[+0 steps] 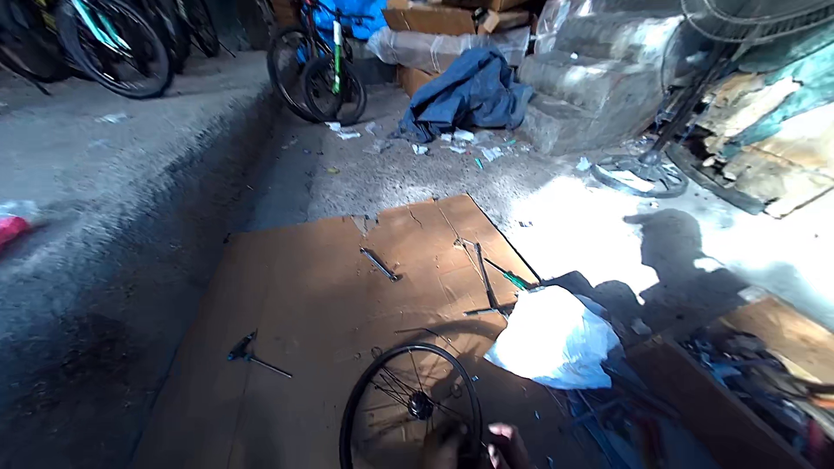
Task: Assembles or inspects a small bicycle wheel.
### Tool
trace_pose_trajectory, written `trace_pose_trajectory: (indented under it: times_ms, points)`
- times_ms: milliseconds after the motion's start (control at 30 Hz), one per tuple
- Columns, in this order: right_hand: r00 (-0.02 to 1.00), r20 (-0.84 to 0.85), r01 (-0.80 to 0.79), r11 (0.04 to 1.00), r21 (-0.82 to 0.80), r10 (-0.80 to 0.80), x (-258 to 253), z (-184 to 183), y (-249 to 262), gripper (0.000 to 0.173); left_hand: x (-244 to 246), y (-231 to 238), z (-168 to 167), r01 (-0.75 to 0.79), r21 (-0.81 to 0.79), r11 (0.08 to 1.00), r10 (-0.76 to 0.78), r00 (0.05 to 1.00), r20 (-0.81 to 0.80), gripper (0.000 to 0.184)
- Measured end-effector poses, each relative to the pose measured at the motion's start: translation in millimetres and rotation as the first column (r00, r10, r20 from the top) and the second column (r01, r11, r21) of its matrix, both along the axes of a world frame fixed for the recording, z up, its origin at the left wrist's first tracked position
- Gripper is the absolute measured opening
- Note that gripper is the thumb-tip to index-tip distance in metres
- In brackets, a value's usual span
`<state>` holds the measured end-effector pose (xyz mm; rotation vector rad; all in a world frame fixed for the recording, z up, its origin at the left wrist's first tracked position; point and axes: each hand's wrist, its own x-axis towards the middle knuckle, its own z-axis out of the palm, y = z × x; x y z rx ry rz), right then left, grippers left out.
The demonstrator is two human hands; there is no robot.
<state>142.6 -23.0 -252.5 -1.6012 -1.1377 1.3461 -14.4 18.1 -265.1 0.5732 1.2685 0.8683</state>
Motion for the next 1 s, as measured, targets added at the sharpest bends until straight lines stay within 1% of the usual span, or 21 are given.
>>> trace_pose_trajectory:
  times_ms: [33, 67, 133, 167, 233, 300, 333, 367, 433, 467, 533, 600, 633, 667, 733, 800, 867, 900, 933, 967, 1000]
  points:
    - [0.999, -0.017, 0.032, 0.999, -0.015, -0.033, -1.3, 3.1, 2.5, 0.035, 1.3, 0.8, -0.2, -0.014, 0.004, 1.000, 0.014, 0.999, 0.031, 0.020]
    - [0.996, -0.053, 0.072, 0.995, -0.069, -0.076, -2.3, 5.2, 7.2, 0.031, 2.2, 2.3, -1.2, -0.031, 0.004, 1.000, 0.031, 0.997, 0.069, 0.019]
    - [0.985, -0.117, 0.098, 0.974, -0.203, -0.124, -1.6, 6.5, 13.1, 0.034, 3.4, 3.1, -3.3, -0.069, -0.016, 0.998, 0.070, 0.988, 0.141, 0.016]
    - [0.986, -0.121, 0.086, 0.970, -0.226, -0.116, -1.3, 7.2, 13.1, 0.036, 3.5, 3.3, -4.3, -0.077, -0.025, 0.997, 0.080, 0.984, 0.158, 0.015]
    - [0.994, -0.086, 0.049, 0.983, -0.177, -0.065, -1.4, 8.1, 9.5, 0.040, 3.4, 4.1, -4.9, -0.082, -0.039, 0.996, 0.087, 0.983, 0.164, 0.016]
    - [0.992, -0.103, 0.062, 0.991, -0.117, -0.074, -2.5, 2.2, 9.6, 0.033, 4.2, 6.2, -4.4, -0.079, -0.061, 0.995, 0.088, 0.983, 0.160, 0.016]
    - [0.984, -0.144, 0.089, 0.987, -0.132, -0.108, -3.1, -1.5, 11.5, 0.027, 4.6, 6.6, -4.5, -0.079, -0.068, 0.995, 0.089, 0.982, 0.166, 0.016]
    - [0.973, -0.183, 0.105, 0.979, -0.174, -0.137, -2.9, -4.3, 13.7, 0.026, 4.8, 6.4, -4.2, -0.080, -0.074, 0.994, 0.091, 0.981, 0.172, 0.016]
    - [0.969, -0.193, 0.106, 0.964, -0.245, -0.155, -2.0, -4.8, 13.8, 0.035, 4.1, 5.8, -2.3, -0.084, -0.078, 0.993, 0.097, 0.978, 0.184, 0.016]
    - [0.977, -0.169, 0.088, 0.966, -0.244, -0.132, -1.6, -3.5, 12.1, 0.037, 3.3, 6.4, -2.1, -0.082, -0.079, 0.993, 0.096, 0.978, 0.184, 0.016]
    - [0.984, -0.159, 0.058, 0.985, -0.165, -0.084, -2.0, -3.0, 7.4, 0.034, 2.1, 6.9, -3.8, -0.083, -0.088, 0.993, 0.098, 0.979, 0.181, 0.016]
    - [0.971, -0.216, 0.080, 0.989, -0.123, -0.105, -3.8, -5.8, 8.0, 0.027, 2.4, 6.8, -4.8, -0.087, -0.095, 0.992, 0.103, 0.979, 0.178, 0.015]
    - [0.955, -0.260, 0.107, 0.983, -0.152, -0.144, -4.9, -7.3, 10.3, 0.024, 2.9, 6.6, -4.3, -0.090, -0.099, 0.991, 0.106, 0.978, 0.181, 0.015]
    - [0.942, -0.289, 0.115, 0.973, -0.201, -0.171, -5.0, -6.7, 12.8, 0.025, 3.3, 6.5, -3.2, -0.091, -0.100, 0.991, 0.108, 0.977, 0.184, 0.015]
    - [0.952, -0.245, 0.115, 0.956, -0.272, -0.184, -3.6, -1.8, 13.1, 0.036, 2.8, 4.8, 0.0, -0.089, -0.096, 0.991, 0.105, 0.978, 0.181, 0.014]
    - [0.979, -0.173, 0.069, 0.973, -0.220, -0.109, -1.4, 1.4, 10.7, 0.036, 2.2, 5.6, 2.2, -0.091, -0.087, 0.992, 0.105, 0.981, 0.163, 0.013]
    - [0.978, -0.192, 0.066, 0.991, -0.118, -0.088, -2.0, -3.6, 11.6, 0.034, 1.9, 8.2, 1.8, -0.090, -0.087, 0.992, 0.103, 0.981, 0.165, 0.014]
    - [0.969, -0.218, 0.092, 0.988, -0.127, -0.119, -3.0, -4.6, 13.1, 0.029, 2.2, 7.7, 1.8, -0.090, -0.095, 0.991, 0.105, 0.980, 0.169, 0.014]
    - [0.956, -0.247, 0.118, 0.977, -0.178, -0.160, -3.7, -3.6, 15.1, 0.025, 2.7, 6.7, 2.3, -0.091, -0.104, 0.990, 0.108, 0.980, 0.169, 0.015]
    - [0.946, -0.263, 0.127, 0.962, -0.240, -0.190, -3.7, -1.5, 16.9, 0.025, 2.9, 6.0, 2.8, -0.092, -0.109, 0.990, 0.109, 0.980, 0.169, 0.015]
    - [0.945, -0.258, 0.127, 0.952, -0.277, -0.201, -3.8, 1.3, 17.2, 0.030, 2.6, 5.9, 3.6, -0.088, -0.106, 0.990, 0.106, 0.980, 0.170, 0.014]
